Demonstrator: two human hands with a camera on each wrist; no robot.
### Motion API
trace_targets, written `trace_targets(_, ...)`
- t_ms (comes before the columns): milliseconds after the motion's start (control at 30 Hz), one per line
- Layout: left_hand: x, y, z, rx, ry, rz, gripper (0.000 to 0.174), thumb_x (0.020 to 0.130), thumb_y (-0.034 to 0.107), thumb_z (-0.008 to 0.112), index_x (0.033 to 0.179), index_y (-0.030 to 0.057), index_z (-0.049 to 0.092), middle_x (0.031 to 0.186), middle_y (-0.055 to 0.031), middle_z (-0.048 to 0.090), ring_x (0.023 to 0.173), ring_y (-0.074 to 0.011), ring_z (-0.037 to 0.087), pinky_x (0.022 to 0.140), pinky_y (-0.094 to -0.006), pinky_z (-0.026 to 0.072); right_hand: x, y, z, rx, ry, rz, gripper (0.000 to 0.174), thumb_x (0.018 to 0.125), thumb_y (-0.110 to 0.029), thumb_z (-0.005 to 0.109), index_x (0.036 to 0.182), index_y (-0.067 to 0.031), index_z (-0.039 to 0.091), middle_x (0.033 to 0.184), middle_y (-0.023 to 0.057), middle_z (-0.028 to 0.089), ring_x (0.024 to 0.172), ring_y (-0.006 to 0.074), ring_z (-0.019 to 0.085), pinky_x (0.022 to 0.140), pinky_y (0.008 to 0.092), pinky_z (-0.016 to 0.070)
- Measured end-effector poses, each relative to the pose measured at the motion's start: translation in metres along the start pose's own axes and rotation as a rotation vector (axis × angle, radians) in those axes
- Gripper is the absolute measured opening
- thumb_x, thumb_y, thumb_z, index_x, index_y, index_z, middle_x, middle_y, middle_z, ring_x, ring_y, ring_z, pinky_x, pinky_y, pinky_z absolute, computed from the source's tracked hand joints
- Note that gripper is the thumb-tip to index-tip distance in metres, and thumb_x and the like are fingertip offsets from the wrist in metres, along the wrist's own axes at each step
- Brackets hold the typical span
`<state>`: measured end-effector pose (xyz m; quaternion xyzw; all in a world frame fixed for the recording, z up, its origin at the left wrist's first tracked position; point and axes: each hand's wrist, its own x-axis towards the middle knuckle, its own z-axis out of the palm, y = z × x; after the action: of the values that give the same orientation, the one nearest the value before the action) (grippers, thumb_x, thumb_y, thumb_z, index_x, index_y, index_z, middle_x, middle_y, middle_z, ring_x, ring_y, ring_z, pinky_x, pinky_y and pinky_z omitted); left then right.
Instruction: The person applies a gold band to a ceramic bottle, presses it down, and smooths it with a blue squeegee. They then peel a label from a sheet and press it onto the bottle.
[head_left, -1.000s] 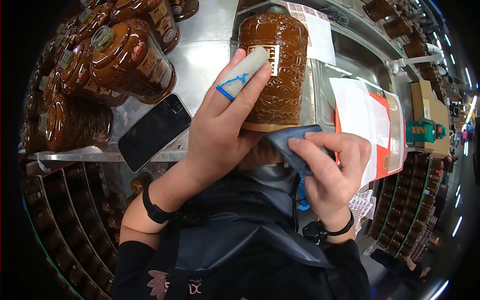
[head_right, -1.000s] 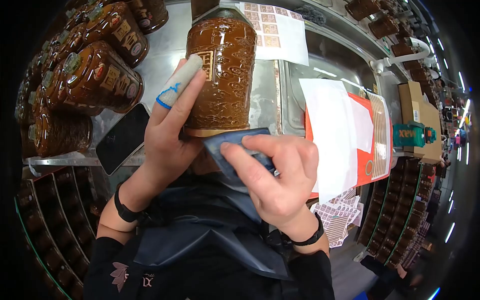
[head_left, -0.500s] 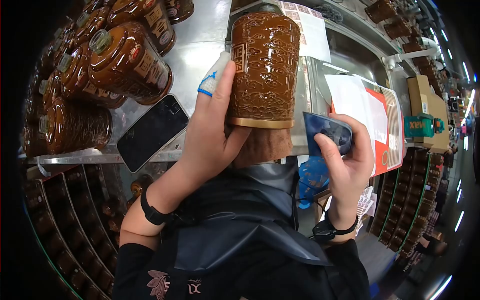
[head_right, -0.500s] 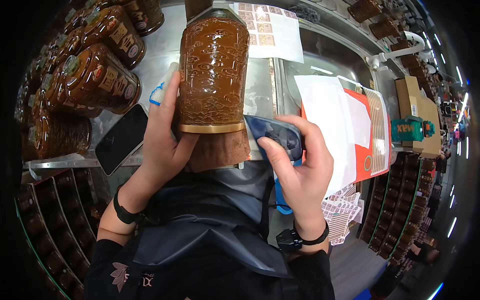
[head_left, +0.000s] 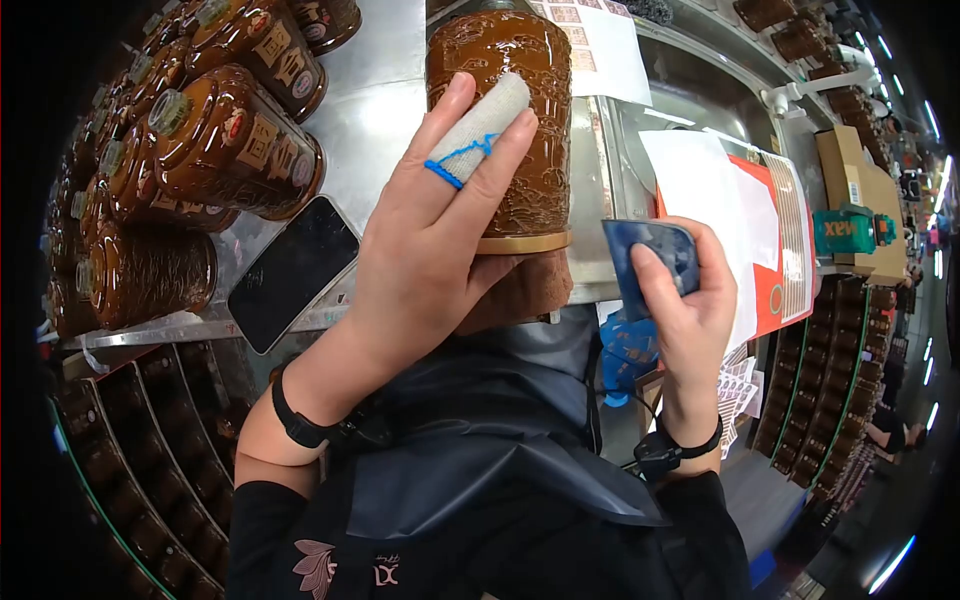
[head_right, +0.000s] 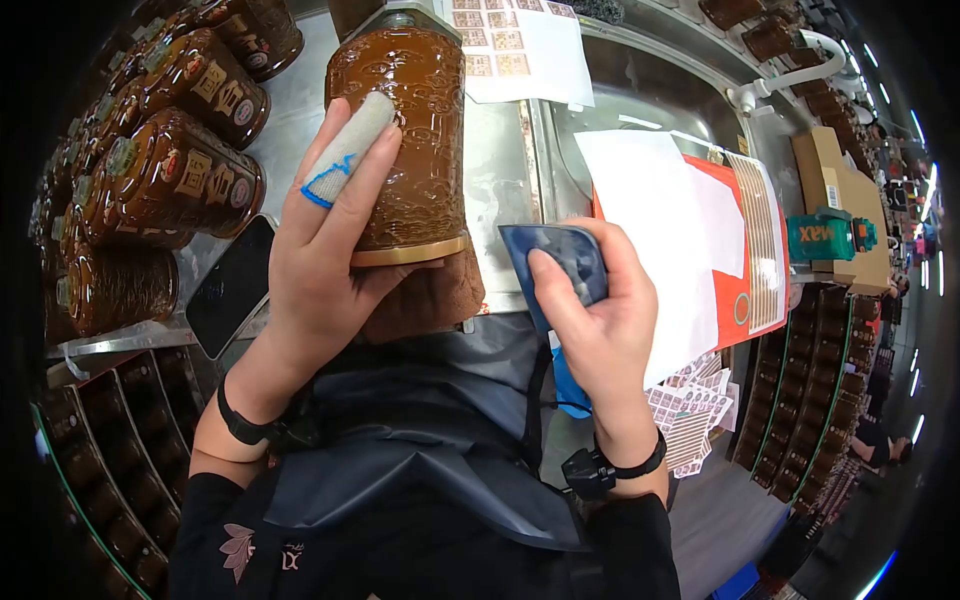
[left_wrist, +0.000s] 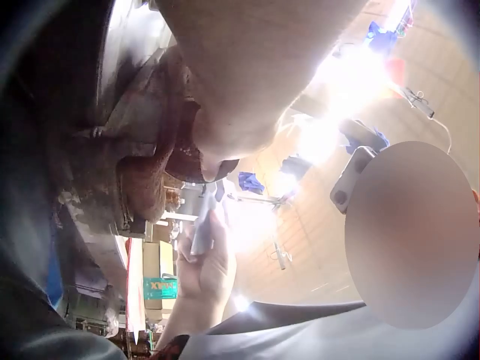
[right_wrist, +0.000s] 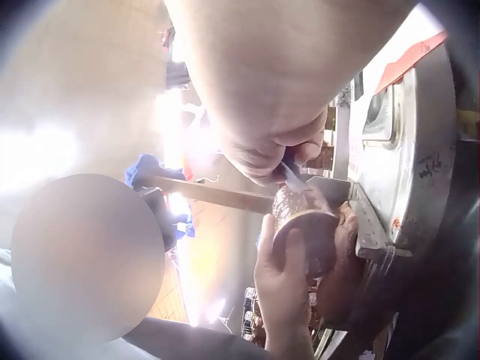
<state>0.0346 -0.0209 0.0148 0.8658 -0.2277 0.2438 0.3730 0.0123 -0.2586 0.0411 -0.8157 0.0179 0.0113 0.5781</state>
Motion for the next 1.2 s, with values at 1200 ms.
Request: trace_targets(1200,-0.01,-0.004,-0.001,0.029,0.004,-0.041,0.08,0.081,-0.004,0.073,0.155,0.002,0.045,0.16,-0.0215,0.043,0.149,-0.038,0.041,0.121,-0.043,0.0324,-0.004,-0.012,0.027,-0.142,0.049,-0.496,0.022,0.087,-0.016,0.077,0.107,-0.0083,0.069,0.094,0.0102,0.065,0.086,0.0277,0.064,0.076,0.0379,0.0524)
